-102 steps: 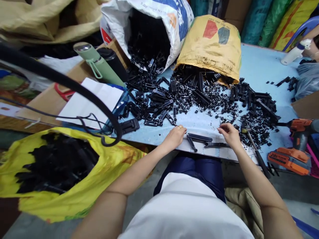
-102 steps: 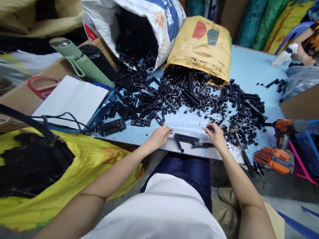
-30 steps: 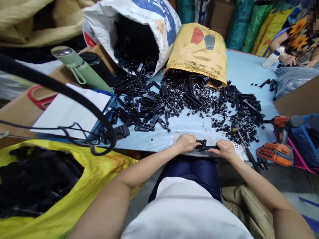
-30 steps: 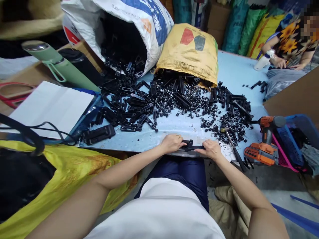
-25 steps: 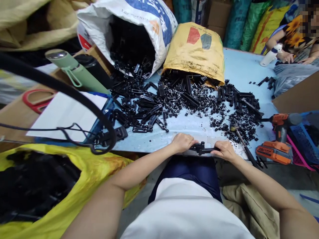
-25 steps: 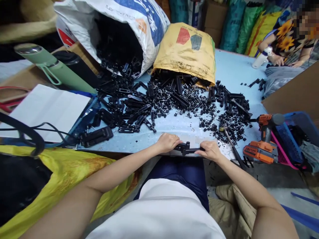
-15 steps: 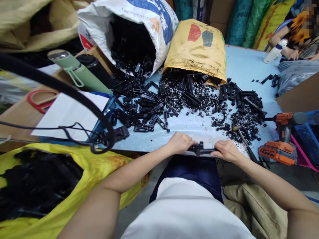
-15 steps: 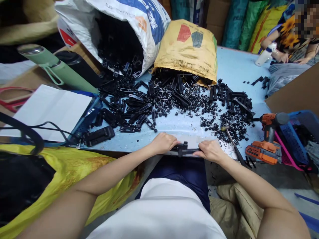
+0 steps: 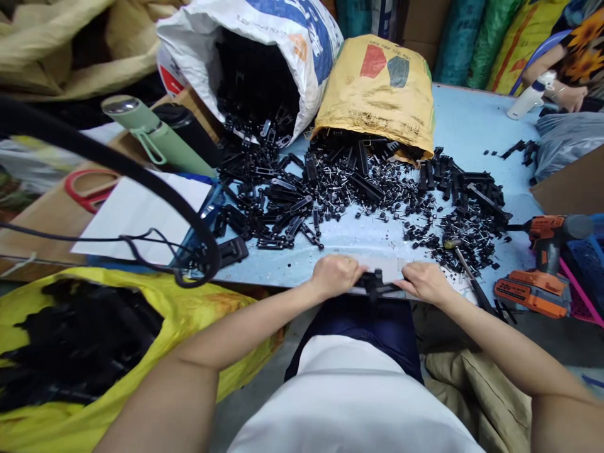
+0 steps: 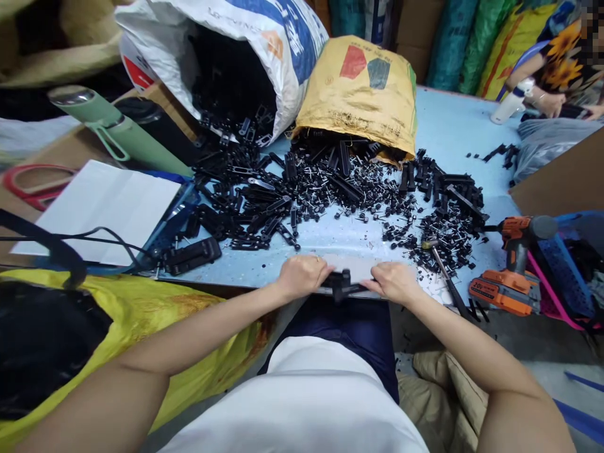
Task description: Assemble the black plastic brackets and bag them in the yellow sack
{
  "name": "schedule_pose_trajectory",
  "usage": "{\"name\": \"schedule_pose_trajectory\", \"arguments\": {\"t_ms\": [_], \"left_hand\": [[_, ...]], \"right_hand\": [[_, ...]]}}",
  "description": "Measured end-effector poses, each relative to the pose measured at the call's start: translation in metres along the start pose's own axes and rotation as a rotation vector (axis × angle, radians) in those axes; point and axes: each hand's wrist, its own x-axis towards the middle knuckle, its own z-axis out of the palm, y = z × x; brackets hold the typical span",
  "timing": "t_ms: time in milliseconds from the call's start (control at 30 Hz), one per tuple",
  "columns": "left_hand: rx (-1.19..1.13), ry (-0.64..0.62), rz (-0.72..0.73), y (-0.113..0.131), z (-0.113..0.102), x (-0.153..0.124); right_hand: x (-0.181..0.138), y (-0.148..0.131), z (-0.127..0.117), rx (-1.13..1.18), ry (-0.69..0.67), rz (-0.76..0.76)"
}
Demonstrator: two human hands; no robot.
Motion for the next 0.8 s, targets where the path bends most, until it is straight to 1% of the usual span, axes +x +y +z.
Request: {"name": "schedule_pose_trajectory", "arguments": {"t_ms": [67, 100, 133, 200, 267, 300, 367, 433, 467, 533, 600, 633, 667, 733, 800], "left_hand": [[0.11, -0.051, -0.12, -0.008, 0.016, 0.013], [0.133, -0.071, -0.157, -0.01, 0.023, 0.019], [0.14, -0.088, -0.18, -0.011, 0.03, 0.025], [0.135, -0.106, -0.197, -0.012, 0.042, 0.031], [0.13, -0.109, -0.163, -0.011, 0.05, 0.031], [0.131, -0.103, -0.121, -0.011, 0.053, 0.029], [0.143, -0.081, -0.015, -0.011, 0.058, 0.021], [0.164, -0.071, 0.058, -0.011, 0.061, 0.013], [0.175, -0.077, 0.072, -0.01, 0.061, 0.01], [0.194, -0.101, 0.069, -0.01, 0.062, 0.007], [0.202, -0.122, 0.058, -0.009, 0.061, 0.008], [0.202, -0.128, 0.051, -0.009, 0.061, 0.009], [0.2, -0.133, 0.044, -0.008, 0.06, 0.01], [0.195, -0.139, 0.032, -0.008, 0.06, 0.012], [0.201, -0.146, 0.026, -0.007, 0.059, 0.013]], "right_hand": [[0.004, 0.008, 0.005, -0.172, -0.046, 0.183], [0.002, 0.013, 0.007, -0.216, -0.037, 0.231], [-0.002, 0.018, 0.008, -0.243, -0.002, 0.262], [-0.02, 0.031, 0.008, -0.303, 0.14, 0.358], [-0.048, 0.046, 0.01, -0.411, 0.275, 0.545], [-0.063, 0.053, 0.011, -0.467, 0.3, 0.648], [-0.091, 0.064, 0.014, -0.529, 0.26, 0.809], [-0.107, 0.069, 0.018, -0.507, 0.183, 0.899], [-0.109, 0.07, 0.018, -0.474, 0.162, 0.932], [-0.102, 0.068, 0.014, -0.388, 0.164, 1.005], [-0.086, 0.06, 0.002, -0.266, 0.202, 1.06], [-0.076, 0.054, -0.006, -0.191, 0.224, 1.06], [-0.066, 0.045, -0.014, -0.116, 0.246, 1.036], [-0.05, 0.024, -0.027, 0.004, 0.286, 0.933], [-0.038, -0.001, -0.031, 0.047, 0.274, 0.82]]}}
